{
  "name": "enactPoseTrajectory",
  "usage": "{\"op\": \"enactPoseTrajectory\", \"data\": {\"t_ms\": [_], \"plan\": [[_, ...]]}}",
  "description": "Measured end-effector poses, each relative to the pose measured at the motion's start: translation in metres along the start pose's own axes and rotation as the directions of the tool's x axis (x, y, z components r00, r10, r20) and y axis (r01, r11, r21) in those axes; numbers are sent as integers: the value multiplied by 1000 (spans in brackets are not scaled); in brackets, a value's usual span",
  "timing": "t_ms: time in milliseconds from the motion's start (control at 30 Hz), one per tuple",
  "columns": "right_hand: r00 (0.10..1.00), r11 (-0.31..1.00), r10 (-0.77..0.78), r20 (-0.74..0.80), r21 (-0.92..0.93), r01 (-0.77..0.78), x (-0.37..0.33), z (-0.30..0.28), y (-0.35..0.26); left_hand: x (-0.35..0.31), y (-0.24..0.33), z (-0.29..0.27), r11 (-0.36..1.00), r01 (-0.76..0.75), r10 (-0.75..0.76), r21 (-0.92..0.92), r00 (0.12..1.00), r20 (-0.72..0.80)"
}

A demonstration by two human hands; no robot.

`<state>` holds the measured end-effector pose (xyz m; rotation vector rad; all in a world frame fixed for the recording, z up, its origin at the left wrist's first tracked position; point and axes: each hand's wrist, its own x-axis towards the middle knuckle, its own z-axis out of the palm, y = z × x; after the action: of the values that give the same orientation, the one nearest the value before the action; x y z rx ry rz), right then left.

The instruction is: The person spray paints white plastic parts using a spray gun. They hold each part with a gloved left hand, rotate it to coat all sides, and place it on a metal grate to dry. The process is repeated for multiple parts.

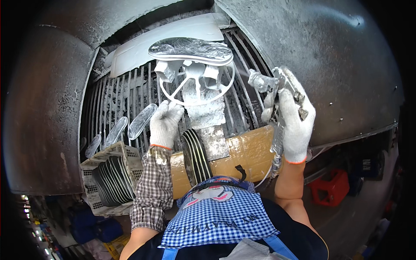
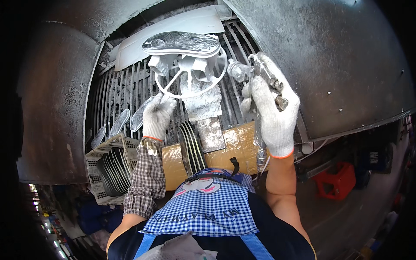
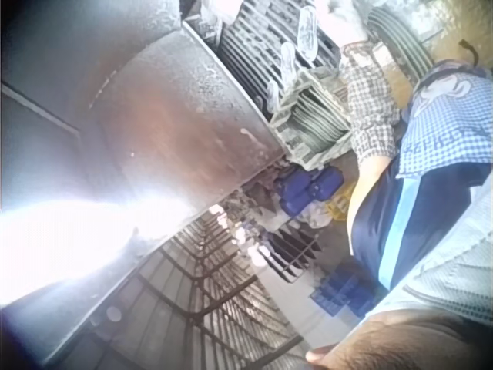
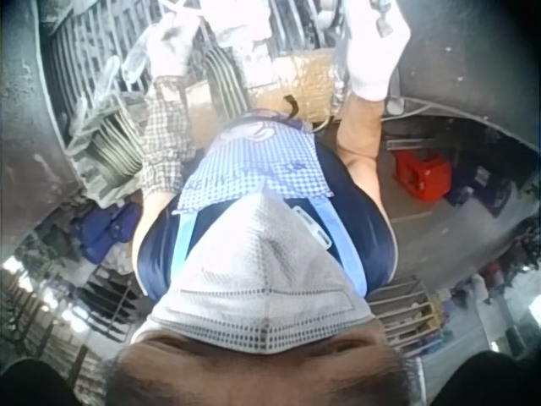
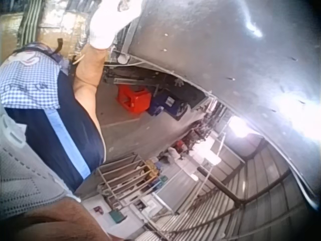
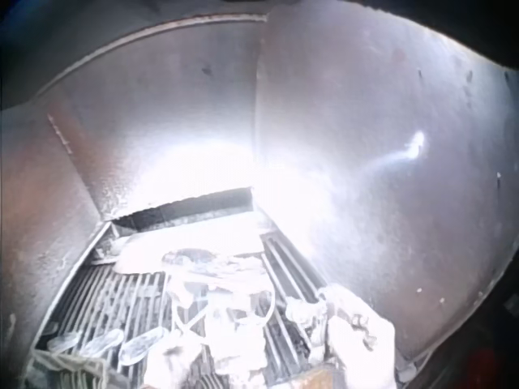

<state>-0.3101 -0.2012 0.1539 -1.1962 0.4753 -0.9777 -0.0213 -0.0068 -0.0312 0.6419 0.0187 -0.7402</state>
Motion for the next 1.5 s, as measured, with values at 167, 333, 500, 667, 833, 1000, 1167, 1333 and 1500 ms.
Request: {"op": "enactPoseTrajectory", "data": {"t_ms": [167,333,500,667,833,1000,1167,1333,1500], "plan": [[998,1000,-16,-58,-25,14,-3,-3,-4,-16,-27,21,994,100,-103,31,991,80],[998,999,49,39,7,-49,-11,-1,-10,-31,-54,37,982,177,-179,70,983,24],[1000,999,-6,-18,-53,5,-10,4,-6,-34,-61,46,984,176,-178,28,983,49],[999,1000,25,29,-15,-25,-10,-2,-2,-26,-42,35,980,181,-187,78,979,80],[990,999,43,132,-12,-42,-10,-5,5,-28,-28,34,987,151,-154,60,986,55],[995,997,69,79,31,-71,-6,2,7,-23,-14,21,991,111,-117,68,990,85],[984,1000,27,178,-14,-25,-2,4,12,-21,-4,25,995,54,-54,84,999,3],[966,996,69,250,30,-79,-4,11,21,-18,5,28,991,48,-61,122,993,102],[959,993,65,276,72,-88,-4,23,31,-13,15,33,990,33,-41,135,998,56]]}}
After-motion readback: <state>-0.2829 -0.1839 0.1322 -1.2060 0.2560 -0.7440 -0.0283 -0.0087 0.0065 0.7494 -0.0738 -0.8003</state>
